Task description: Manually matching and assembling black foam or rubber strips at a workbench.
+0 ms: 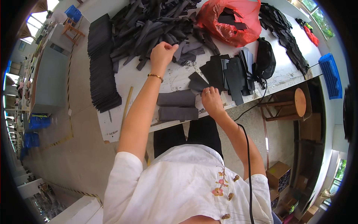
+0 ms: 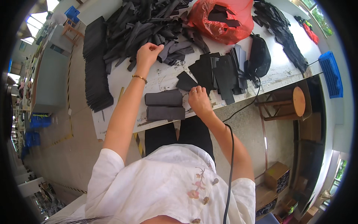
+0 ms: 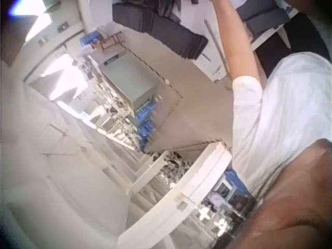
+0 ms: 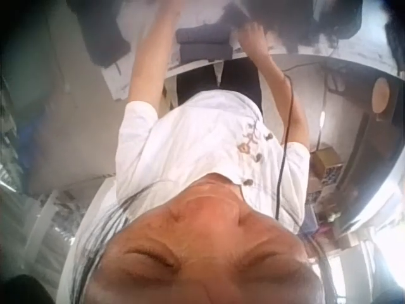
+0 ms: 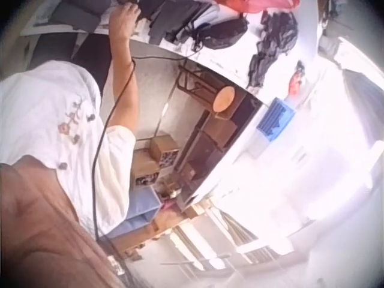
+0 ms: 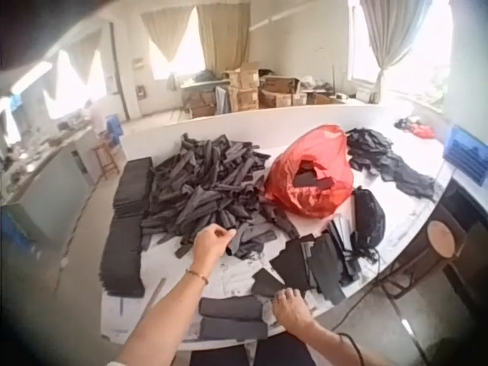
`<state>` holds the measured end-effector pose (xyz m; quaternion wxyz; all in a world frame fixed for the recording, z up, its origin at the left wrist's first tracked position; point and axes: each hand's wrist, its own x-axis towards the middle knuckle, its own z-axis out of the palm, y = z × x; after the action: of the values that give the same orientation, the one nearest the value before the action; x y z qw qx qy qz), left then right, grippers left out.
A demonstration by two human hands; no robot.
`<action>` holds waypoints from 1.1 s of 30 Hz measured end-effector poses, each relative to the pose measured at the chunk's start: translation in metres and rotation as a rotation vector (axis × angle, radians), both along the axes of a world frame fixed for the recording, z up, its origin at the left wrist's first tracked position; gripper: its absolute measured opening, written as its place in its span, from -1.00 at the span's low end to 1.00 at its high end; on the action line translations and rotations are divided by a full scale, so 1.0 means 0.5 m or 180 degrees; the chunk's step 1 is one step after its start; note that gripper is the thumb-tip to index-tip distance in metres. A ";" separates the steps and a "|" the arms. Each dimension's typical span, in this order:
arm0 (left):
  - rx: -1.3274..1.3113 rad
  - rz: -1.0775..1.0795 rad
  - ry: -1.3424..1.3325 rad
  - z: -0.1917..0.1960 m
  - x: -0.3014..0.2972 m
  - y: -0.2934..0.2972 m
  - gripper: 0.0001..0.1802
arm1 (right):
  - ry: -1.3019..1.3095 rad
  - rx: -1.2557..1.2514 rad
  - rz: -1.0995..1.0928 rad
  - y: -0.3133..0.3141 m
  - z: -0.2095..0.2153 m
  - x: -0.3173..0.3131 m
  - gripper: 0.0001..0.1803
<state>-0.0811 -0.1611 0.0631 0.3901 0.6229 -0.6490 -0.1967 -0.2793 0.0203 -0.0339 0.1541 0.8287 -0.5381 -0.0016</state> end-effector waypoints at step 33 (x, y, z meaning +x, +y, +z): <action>0.1926 0.0008 0.5332 -0.060 0.073 0.241 -0.89 | -0.3310 -0.0110 0.0204 0.105 0.246 0.071 -0.57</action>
<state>-0.0445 -0.0406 0.0331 0.5556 0.3517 -0.0704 -0.7501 -0.2439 0.0727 0.0890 -0.1199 0.7334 -0.5179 0.4238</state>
